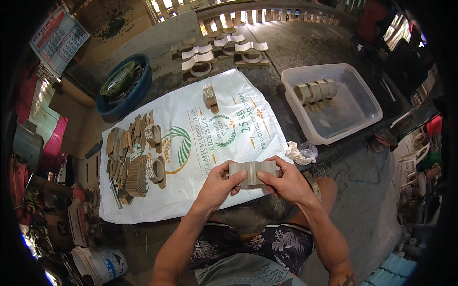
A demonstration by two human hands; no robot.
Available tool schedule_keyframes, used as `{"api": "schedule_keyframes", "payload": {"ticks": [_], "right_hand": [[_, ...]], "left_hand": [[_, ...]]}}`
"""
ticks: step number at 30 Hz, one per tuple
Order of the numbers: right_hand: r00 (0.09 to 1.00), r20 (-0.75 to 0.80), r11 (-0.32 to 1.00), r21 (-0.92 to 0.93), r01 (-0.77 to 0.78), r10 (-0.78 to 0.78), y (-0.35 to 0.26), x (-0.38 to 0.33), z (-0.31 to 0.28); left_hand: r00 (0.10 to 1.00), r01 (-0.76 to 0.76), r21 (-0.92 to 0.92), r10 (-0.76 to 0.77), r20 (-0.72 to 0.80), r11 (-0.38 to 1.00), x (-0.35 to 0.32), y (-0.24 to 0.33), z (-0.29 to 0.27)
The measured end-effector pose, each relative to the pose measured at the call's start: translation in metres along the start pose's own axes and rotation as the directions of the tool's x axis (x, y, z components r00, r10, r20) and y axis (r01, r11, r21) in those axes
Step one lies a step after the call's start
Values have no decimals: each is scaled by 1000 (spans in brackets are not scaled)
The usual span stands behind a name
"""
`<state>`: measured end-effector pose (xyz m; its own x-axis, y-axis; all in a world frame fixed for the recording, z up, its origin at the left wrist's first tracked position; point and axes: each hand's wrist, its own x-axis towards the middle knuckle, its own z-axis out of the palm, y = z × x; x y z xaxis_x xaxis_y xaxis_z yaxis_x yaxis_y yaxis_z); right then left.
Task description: The person assembles small wooden pieces by hand, aligning and pressing them together, then places the assembled units into a plastic container. The person also wipes the surfaces of some pieces with a cloth before assembly.
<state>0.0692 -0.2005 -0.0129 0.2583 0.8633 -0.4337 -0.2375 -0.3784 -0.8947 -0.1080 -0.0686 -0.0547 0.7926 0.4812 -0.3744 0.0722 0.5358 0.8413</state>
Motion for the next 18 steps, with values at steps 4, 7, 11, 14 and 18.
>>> {"api": "schedule_keyframes", "payload": {"ticks": [4, 7, 11, 14, 18], "right_hand": [[1000, -6, 1000, 19, -9, 9, -1, -1, 1], [1000, -7, 1000, 22, -14, 14, -2, -1, 2], [1000, -6, 1000, -3, -24, 23, -2, 0, 1], [1000, 3, 1000, 5, -16, 16, -1, 0, 0], [1000, 8, 1000, 1, -7, 7, -1, 0, 0]], "left_hand": [[1000, 7, 9, -7, 10, 1000, 1, 0, -1], [1000, 5, 3, -5, 9, 1000, 1, -1, -1], [1000, 9, 10, -9, 15, 1000, 1, -1, -1], [1000, 6, 10, -6, 18, 1000, 1, -1, -2], [1000, -5, 20, 5, 15, 1000, 1, -2, -1]]}}
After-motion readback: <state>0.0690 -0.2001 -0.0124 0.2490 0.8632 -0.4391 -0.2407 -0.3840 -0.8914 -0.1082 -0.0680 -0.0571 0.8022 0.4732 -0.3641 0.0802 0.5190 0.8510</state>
